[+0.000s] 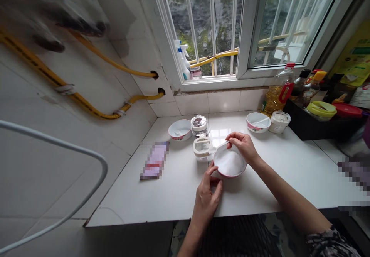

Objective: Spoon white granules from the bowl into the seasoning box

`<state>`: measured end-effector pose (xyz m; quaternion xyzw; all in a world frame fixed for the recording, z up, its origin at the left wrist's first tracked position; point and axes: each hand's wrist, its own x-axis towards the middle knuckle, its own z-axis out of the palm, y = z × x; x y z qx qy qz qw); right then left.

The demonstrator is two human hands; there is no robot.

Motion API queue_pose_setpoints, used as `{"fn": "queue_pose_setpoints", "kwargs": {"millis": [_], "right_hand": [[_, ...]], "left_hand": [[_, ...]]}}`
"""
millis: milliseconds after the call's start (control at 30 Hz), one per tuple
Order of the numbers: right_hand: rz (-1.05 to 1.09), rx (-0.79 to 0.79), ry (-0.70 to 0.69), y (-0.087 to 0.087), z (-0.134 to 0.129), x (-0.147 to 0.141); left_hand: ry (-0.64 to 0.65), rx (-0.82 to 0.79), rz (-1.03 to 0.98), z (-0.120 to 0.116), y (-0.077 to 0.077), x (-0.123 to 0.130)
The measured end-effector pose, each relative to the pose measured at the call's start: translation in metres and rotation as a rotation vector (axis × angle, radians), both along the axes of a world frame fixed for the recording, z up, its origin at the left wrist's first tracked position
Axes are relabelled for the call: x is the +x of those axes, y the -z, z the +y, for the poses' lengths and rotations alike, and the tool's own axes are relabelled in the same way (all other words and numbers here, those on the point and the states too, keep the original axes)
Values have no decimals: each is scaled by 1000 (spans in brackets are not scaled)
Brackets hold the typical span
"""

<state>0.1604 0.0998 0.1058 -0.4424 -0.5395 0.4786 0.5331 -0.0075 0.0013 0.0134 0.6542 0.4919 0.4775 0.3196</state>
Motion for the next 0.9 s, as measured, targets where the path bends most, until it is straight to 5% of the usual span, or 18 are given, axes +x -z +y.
{"fn": "queue_pose_setpoints", "kwargs": {"millis": [133, 400, 533, 667, 900], "right_hand": [[-145, 211, 30, 2, -4, -10], [-786, 855, -68, 14, -5, -12], [-652, 839, 51, 6, -9, 1], [-591, 659, 141, 1, -12, 19], [-695, 636, -35, 8, -13, 23]], "left_hand": [[5, 7, -9, 0, -1, 0], [7, 24, -9, 0, -1, 0], [5, 33, -9, 0, -2, 0], [-1, 30, 0, 0, -2, -1], [35, -2, 48, 0, 3, -6]]}}
